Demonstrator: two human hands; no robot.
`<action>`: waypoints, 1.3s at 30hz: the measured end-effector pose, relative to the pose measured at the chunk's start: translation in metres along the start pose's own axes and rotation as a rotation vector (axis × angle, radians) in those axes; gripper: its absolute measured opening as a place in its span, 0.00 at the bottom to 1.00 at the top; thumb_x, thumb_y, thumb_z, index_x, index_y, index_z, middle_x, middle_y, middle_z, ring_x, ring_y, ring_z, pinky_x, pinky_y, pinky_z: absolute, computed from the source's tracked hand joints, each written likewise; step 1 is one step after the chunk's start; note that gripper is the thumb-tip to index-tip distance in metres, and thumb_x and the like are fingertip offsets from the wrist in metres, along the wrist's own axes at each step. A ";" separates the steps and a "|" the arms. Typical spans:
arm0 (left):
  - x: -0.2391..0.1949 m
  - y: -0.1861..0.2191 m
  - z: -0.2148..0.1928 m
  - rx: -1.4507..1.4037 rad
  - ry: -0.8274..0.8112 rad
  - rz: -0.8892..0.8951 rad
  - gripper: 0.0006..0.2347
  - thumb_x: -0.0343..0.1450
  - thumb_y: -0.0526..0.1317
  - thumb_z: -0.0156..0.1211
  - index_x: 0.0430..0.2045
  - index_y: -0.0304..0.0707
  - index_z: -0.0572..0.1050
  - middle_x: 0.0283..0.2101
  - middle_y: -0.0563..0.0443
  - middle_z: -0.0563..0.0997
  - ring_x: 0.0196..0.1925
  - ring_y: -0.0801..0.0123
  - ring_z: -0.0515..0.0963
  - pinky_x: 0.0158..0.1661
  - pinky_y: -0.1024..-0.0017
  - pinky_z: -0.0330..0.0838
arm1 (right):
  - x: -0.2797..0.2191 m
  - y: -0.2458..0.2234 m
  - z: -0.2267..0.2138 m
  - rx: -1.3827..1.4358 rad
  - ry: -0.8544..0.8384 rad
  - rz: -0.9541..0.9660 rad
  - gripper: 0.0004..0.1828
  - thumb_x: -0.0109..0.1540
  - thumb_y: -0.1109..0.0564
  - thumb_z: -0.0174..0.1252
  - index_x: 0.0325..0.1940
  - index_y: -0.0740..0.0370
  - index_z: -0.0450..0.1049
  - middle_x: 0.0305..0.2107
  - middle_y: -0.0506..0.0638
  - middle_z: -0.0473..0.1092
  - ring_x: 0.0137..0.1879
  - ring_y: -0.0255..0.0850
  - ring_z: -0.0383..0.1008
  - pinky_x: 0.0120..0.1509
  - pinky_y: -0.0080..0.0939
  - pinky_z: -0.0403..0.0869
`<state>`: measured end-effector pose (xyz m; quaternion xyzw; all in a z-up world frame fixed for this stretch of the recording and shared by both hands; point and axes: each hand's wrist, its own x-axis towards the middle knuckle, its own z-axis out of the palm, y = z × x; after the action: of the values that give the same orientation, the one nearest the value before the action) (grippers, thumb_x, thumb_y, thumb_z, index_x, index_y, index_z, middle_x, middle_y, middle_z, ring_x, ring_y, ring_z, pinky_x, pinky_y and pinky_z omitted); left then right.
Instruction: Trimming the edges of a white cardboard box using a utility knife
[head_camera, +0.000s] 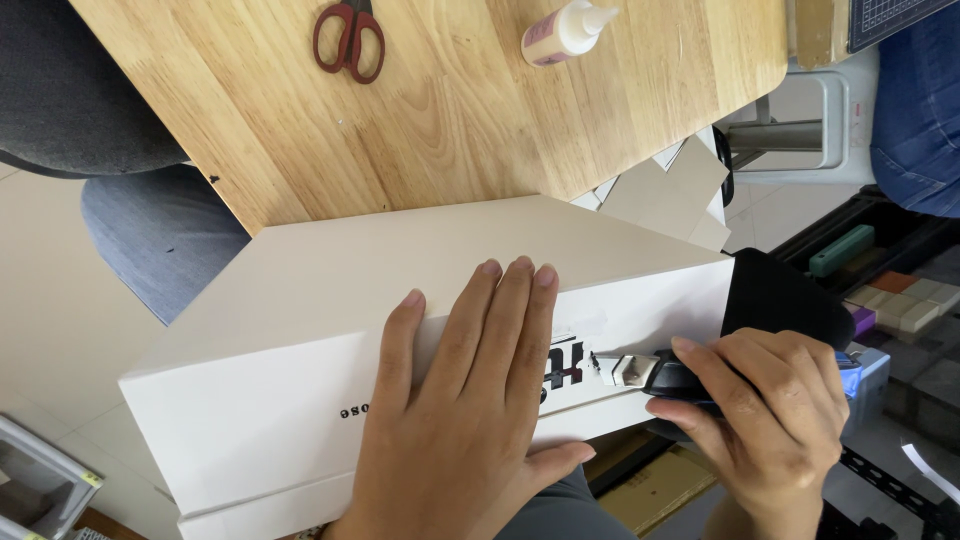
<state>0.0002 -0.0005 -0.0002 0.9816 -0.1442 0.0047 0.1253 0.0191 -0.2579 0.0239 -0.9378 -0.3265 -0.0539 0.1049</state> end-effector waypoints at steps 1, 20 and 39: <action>0.000 0.000 0.000 -0.001 0.000 -0.001 0.58 0.51 0.86 0.61 0.68 0.41 0.66 0.68 0.55 0.72 0.70 0.70 0.69 0.64 0.55 0.62 | -0.001 0.000 0.000 0.000 -0.001 0.000 0.23 0.62 0.44 0.60 0.43 0.69 0.81 0.35 0.57 0.70 0.38 0.53 0.73 0.47 0.53 0.69; -0.003 0.006 -0.022 -1.062 0.393 0.093 0.09 0.71 0.41 0.66 0.36 0.35 0.78 0.41 0.49 0.85 0.41 0.58 0.84 0.46 0.67 0.84 | -0.039 -0.014 0.014 0.063 0.454 -0.085 0.25 0.57 0.43 0.72 0.43 0.66 0.75 0.35 0.57 0.65 0.38 0.57 0.73 0.43 0.56 0.70; -0.023 0.029 -0.017 -0.777 0.705 0.062 0.07 0.65 0.31 0.75 0.30 0.42 0.80 0.32 0.57 0.86 0.29 0.69 0.81 0.34 0.77 0.80 | -0.035 -0.054 0.025 0.011 0.620 -0.010 0.24 0.57 0.46 0.76 0.42 0.67 0.75 0.37 0.56 0.67 0.37 0.52 0.73 0.45 0.54 0.72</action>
<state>-0.0300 -0.0166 0.0220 0.7969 -0.1133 0.2846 0.5208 -0.0404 -0.2320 0.0028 -0.8744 -0.2840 -0.3359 0.2045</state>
